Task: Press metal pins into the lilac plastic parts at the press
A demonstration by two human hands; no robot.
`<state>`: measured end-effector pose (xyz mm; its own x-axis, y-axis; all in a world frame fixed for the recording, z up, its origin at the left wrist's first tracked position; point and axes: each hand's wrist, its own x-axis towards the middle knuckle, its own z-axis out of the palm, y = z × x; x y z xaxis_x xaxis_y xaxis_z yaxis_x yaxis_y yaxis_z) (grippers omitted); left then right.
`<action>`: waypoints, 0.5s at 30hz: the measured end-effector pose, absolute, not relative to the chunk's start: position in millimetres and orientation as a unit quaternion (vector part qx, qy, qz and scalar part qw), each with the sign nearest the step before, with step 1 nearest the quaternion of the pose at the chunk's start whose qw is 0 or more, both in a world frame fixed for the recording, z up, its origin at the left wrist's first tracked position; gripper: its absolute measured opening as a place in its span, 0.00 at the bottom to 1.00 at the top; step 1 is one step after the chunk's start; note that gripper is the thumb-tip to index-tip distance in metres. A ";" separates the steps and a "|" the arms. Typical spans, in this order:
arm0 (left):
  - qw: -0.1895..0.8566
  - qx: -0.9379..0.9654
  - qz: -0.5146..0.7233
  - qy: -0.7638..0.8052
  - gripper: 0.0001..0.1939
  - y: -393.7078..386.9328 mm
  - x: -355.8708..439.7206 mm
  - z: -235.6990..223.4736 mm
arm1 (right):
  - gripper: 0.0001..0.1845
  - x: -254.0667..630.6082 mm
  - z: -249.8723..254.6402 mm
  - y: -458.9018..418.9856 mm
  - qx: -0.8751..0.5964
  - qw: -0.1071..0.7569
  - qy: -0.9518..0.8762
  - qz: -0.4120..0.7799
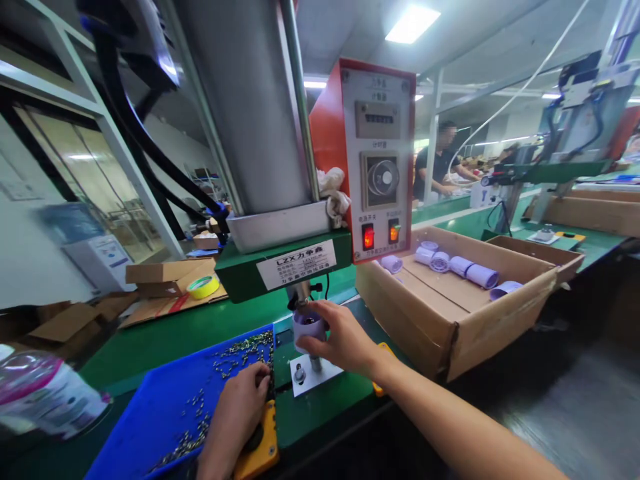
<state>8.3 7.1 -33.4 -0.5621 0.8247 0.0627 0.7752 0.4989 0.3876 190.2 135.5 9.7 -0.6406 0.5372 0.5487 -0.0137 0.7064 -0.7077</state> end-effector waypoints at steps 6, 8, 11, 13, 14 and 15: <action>0.071 0.466 0.199 0.860 0.11 5.9 7.5 -33.7 | 0.28 190.7 -0.8 130.7 -0.164 0.378 -0.853 0.320; 0.073 0.466 0.203 0.858 0.11 5.2 6.6 -34.8 | 0.29 190.5 -10.6 128.4 -0.186 0.368 -0.839 0.356; 0.074 0.470 0.207 0.855 0.12 3.9 6.0 -36.0 | 0.32 187.6 -25.6 124.6 -0.201 0.403 -0.819 0.355; 0.074 0.474 0.209 0.852 0.12 3.3 6.8 -35.4 | 0.33 183.8 -32.6 122.1 -0.197 0.444 -0.807 0.336; 0.073 0.477 0.211 0.850 0.12 3.2 7.6 -34.5 | 0.34 181.6 -34.6 120.9 -0.197 0.461 -0.800 0.329; 0.070 0.481 0.212 0.848 0.12 3.0 8.6 -33.3 | 0.34 179.5 -35.6 119.7 -0.201 0.471 -0.793 0.331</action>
